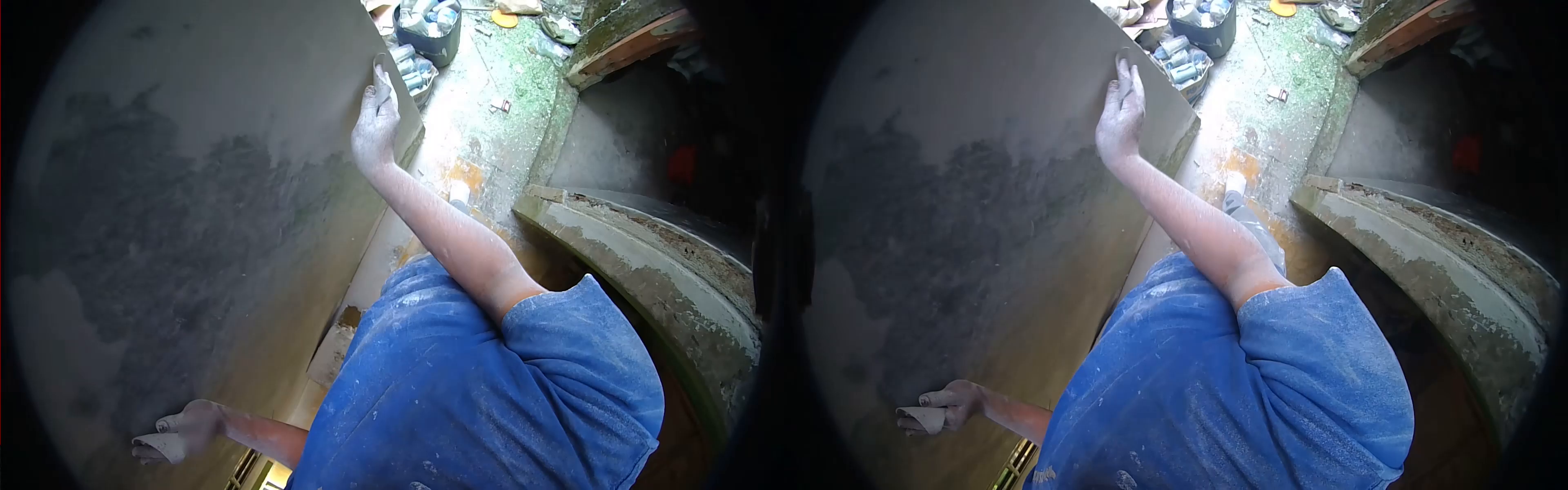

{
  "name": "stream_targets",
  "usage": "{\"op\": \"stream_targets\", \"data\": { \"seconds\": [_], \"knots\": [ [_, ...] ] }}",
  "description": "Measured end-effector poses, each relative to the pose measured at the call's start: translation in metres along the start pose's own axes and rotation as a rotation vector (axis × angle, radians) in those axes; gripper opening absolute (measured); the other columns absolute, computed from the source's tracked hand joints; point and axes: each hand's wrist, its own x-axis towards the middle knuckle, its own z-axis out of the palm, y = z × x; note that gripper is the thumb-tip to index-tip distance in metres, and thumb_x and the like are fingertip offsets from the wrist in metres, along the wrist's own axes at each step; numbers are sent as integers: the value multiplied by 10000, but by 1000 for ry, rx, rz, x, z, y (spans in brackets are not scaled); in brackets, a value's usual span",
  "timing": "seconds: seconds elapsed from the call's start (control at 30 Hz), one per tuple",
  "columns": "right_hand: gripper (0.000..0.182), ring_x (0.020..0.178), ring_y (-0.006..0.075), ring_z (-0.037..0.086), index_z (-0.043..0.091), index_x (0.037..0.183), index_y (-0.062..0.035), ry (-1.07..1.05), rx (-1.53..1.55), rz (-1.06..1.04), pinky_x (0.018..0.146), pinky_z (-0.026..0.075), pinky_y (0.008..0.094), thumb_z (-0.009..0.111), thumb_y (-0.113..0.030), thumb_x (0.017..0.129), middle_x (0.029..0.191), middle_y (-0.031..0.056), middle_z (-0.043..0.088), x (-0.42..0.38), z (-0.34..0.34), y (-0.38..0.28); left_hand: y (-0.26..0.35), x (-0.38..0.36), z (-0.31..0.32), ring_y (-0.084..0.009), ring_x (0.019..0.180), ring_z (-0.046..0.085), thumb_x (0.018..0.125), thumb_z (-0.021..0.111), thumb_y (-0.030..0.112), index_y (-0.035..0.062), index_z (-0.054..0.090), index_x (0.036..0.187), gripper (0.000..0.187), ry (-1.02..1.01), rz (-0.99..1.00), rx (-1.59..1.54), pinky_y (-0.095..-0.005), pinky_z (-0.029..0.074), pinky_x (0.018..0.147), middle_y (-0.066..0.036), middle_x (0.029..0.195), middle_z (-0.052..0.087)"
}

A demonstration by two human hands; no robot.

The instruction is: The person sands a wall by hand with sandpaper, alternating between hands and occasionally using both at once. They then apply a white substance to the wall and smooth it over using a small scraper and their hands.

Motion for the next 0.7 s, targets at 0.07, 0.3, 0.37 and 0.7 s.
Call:
{"op": "stream_targets", "data": {
  "seconds": [0.07,0.3,0.37,0.7],
  "knots": [
    [412,1326,346,325,404,1353,4,-36,-45,-205,1076,286,441,446,-129,965,1420,237,332,0,14,-59,-2,-2,0,-356,1195,493,954,482,160,-93,527,1199,355,-24,18,56,-496,326,1057,-218,1250,539],
    [400,1388,324,215,418,1377,-121,-126,-180,-704,1111,237,441,416,-103,978,1461,215,294,8,22,-31,7,3,-1,-353,1200,491,957,476,156,-94,526,1200,353,-43,-40,40,-500,325,1058,-216,1252,538],
    [391,1396,362,160,424,1373,-101,-164,-44,-301,1116,217,452,415,-124,983,1474,221,262,2,8,-29,11,5,-2,-352,1202,490,958,474,155,-94,525,1201,352,-34,-56,50,-501,325,1058,-215,1253,538],
    [411,1388,403,141,425,1372,-89,-238,-96,-815,1109,157,498,450,-135,964,1490,245,199,16,38,-107,-5,-1,-4,-339,1209,493,966,449,136,-101,519,1203,343,-13,-41,-16,-502,323,1064,-217,1256,535]
  ]
}}
